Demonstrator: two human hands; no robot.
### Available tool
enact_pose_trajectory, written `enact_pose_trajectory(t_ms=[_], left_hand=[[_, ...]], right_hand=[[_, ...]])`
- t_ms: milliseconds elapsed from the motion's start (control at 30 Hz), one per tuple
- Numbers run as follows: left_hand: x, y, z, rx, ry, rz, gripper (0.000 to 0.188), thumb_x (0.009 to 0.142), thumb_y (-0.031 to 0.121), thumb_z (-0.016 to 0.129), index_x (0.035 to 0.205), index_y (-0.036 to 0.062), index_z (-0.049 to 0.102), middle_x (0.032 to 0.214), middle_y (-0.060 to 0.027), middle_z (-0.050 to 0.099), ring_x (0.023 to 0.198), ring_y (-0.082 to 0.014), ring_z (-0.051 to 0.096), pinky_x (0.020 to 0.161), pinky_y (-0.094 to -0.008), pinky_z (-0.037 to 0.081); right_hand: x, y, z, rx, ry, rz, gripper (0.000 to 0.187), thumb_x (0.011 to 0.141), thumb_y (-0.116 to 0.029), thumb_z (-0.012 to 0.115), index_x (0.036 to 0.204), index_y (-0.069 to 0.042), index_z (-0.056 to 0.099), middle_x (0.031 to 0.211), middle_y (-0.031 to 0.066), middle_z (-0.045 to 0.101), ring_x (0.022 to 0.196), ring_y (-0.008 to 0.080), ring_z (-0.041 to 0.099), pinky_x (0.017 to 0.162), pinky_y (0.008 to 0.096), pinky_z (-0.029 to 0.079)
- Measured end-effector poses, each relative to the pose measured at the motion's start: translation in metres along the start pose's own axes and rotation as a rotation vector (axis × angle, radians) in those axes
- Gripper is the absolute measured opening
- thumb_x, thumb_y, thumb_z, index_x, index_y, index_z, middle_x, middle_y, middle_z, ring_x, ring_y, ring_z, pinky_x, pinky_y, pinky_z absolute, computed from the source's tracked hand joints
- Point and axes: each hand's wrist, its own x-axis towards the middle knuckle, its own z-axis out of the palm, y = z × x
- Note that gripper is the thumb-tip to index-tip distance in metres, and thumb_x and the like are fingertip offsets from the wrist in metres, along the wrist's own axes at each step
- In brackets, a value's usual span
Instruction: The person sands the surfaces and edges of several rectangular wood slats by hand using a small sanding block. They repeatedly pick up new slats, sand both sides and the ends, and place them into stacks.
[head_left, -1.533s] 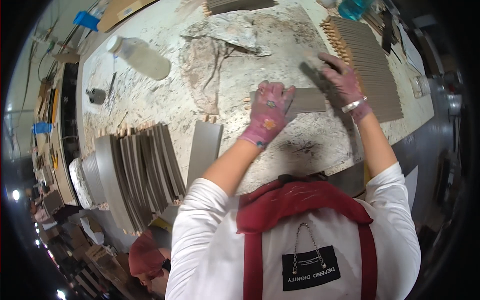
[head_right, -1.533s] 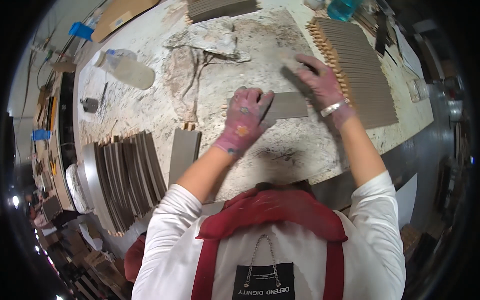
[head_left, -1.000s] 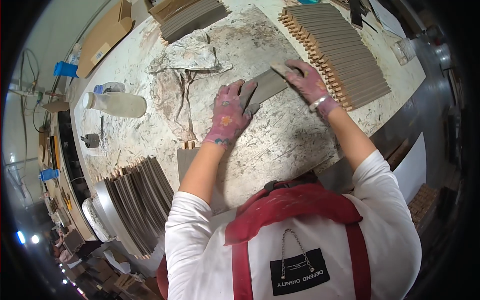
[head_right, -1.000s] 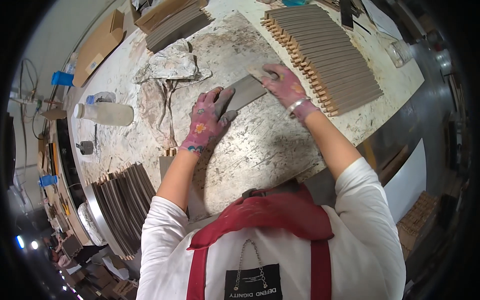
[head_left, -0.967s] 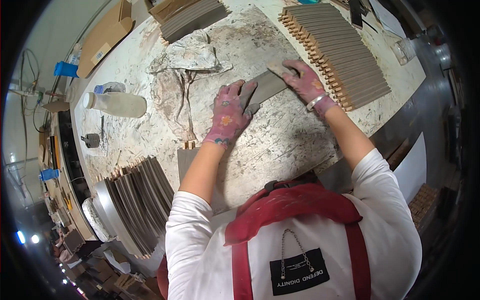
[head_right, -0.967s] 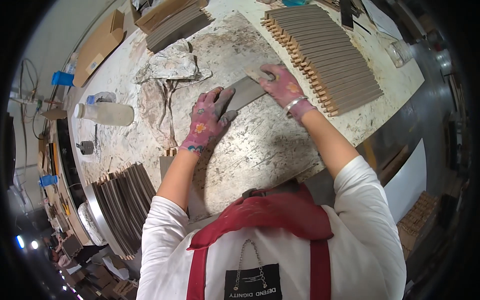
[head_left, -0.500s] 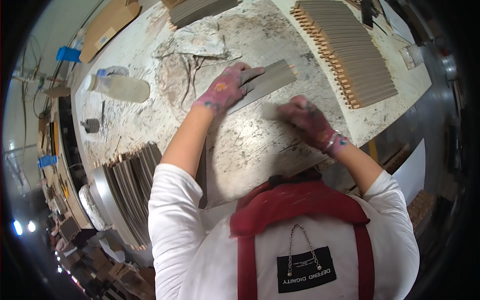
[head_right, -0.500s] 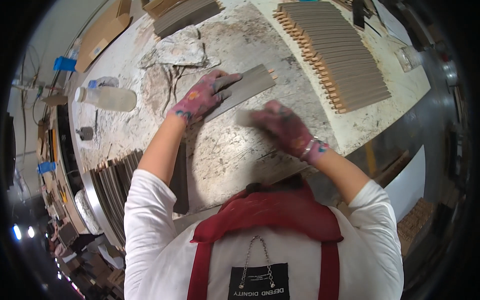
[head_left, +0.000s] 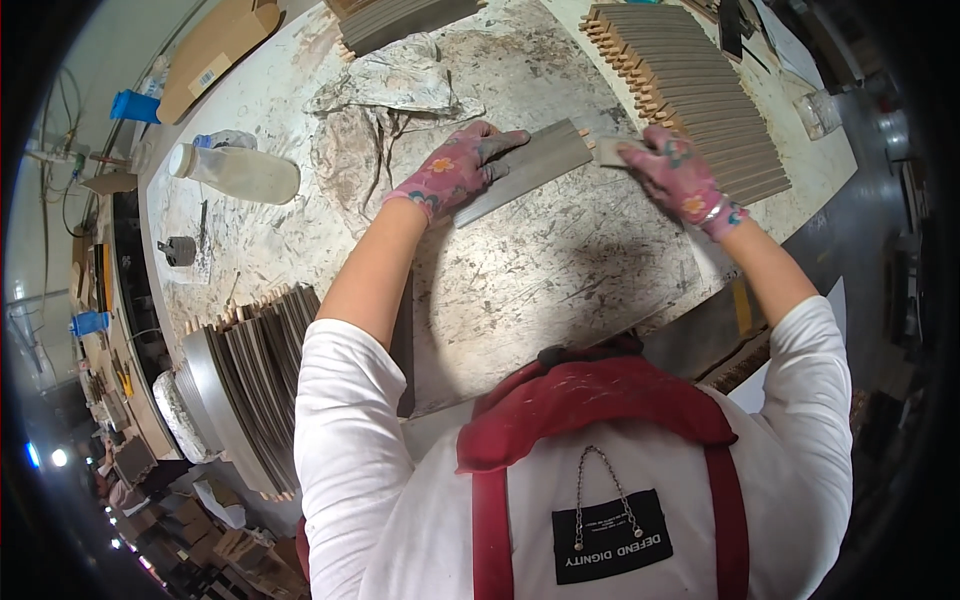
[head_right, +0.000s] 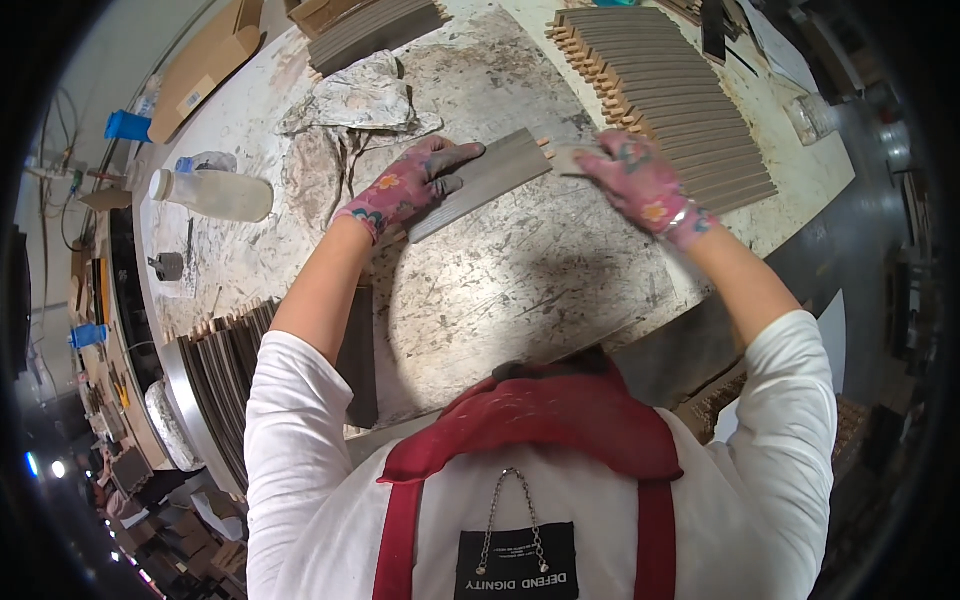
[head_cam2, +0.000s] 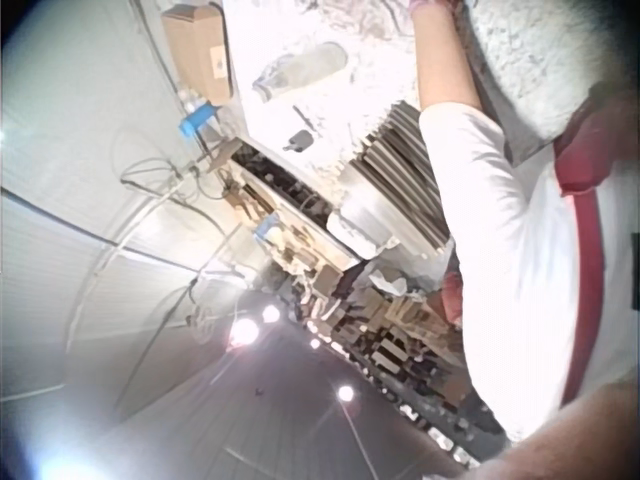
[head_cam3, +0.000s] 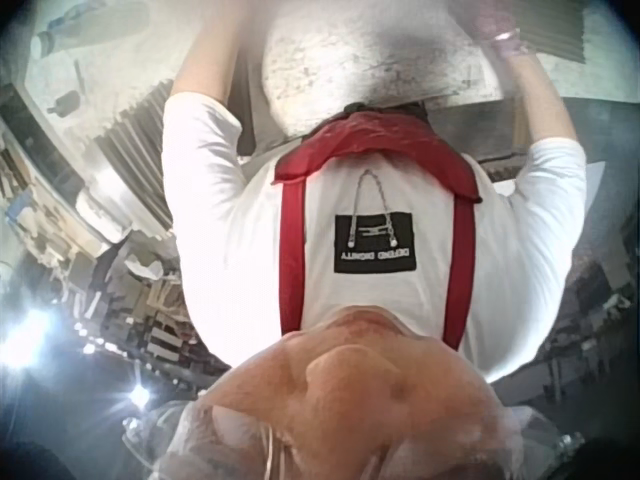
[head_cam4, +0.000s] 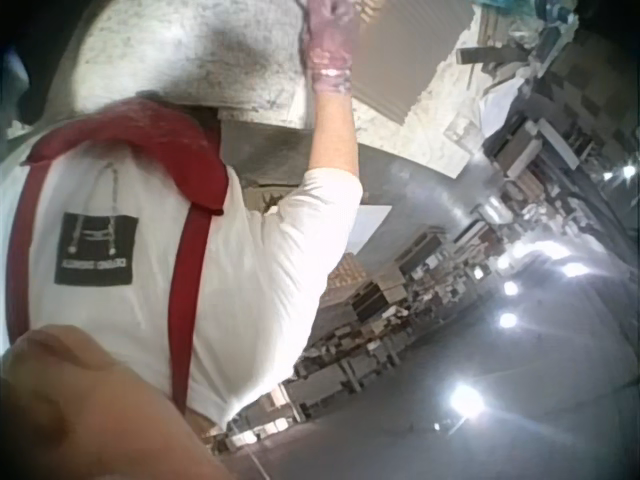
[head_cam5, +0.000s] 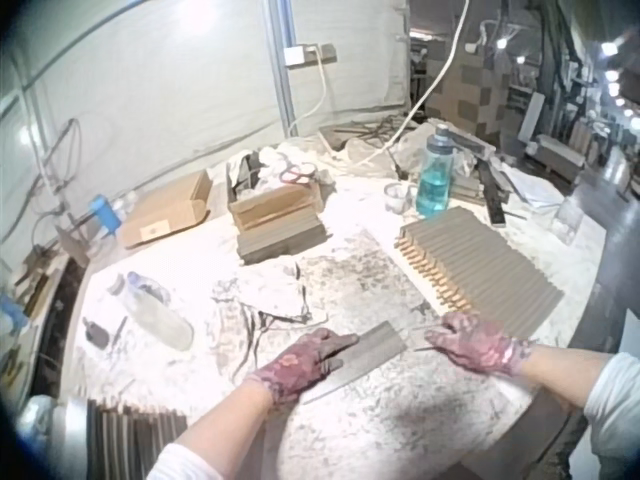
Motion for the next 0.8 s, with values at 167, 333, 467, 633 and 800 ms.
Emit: enact_pose_trajectory(t_ms=[167,333,467,633,800], left_hand=[[-0.002,0.009,-0.005,0.026,0.0,-0.015,0.044,0.098,0.022,0.061,0.141,0.0189,0.056,0.119,-0.0127,0.057,0.11,-0.0269,0.058,0.098,-0.0342,0.046],[-0.005,0.01,-0.006,0.009,0.003,-0.009,0.042,0.099,0.02,0.059,0.141,0.018,0.056,0.121,-0.0136,0.057,0.112,-0.0292,0.058,0.1,-0.0359,0.046],[-0.004,0.014,-0.005,0.013,0.009,-0.032,0.044,0.098,0.019,0.059,0.141,0.0175,0.056,0.122,-0.0141,0.056,0.111,-0.0294,0.058,0.101,-0.0365,0.046],[-0.015,0.034,0.012,0.319,0.156,-0.006,0.055,0.091,0.037,0.067,0.141,0.0166,0.054,0.122,-0.0177,0.057,0.112,-0.0381,0.057,0.099,-0.0431,0.048],[-0.028,0.039,0.071,0.541,0.454,0.148,0.054,0.084,0.032,0.07,0.133,0.0115,0.058,0.125,-0.0174,0.058,0.113,-0.0358,0.057,0.096,-0.045,0.048]], right_hand=[[0.02,-0.053,0.014,0.264,0.002,-0.023,0.022,0.098,-0.026,0.056,0.105,-0.011,0.07,0.084,0.011,0.062,0.081,0.0268,0.061,0.072,0.0397,0.053],[0.078,-0.112,0.028,0.679,-0.689,0.236,0.081,0.097,-0.07,0.033,0.143,-0.005,0.048,0.153,0.0146,0.042,0.147,0.0281,0.032,0.119,0.0433,0.03],[0.048,-0.066,0.022,0.326,-0.467,0.061,0.044,0.105,-0.044,0.039,0.134,-0.019,0.059,0.138,0.0127,0.058,0.127,0.0288,0.056,0.107,0.0366,0.048],[-0.015,0.018,-0.004,0.205,-0.168,0.368,0.038,0.085,-0.014,0.069,0.122,-0.021,0.066,0.103,0.0088,0.06,0.088,0.0246,0.063,0.077,0.0384,0.053],[0.016,0.003,-0.007,0.646,0.041,0.351,0.041,0.082,-0.014,0.068,0.123,-0.012,0.063,0.111,0.0142,0.06,0.102,0.0327,0.062,0.094,0.0392,0.05]])
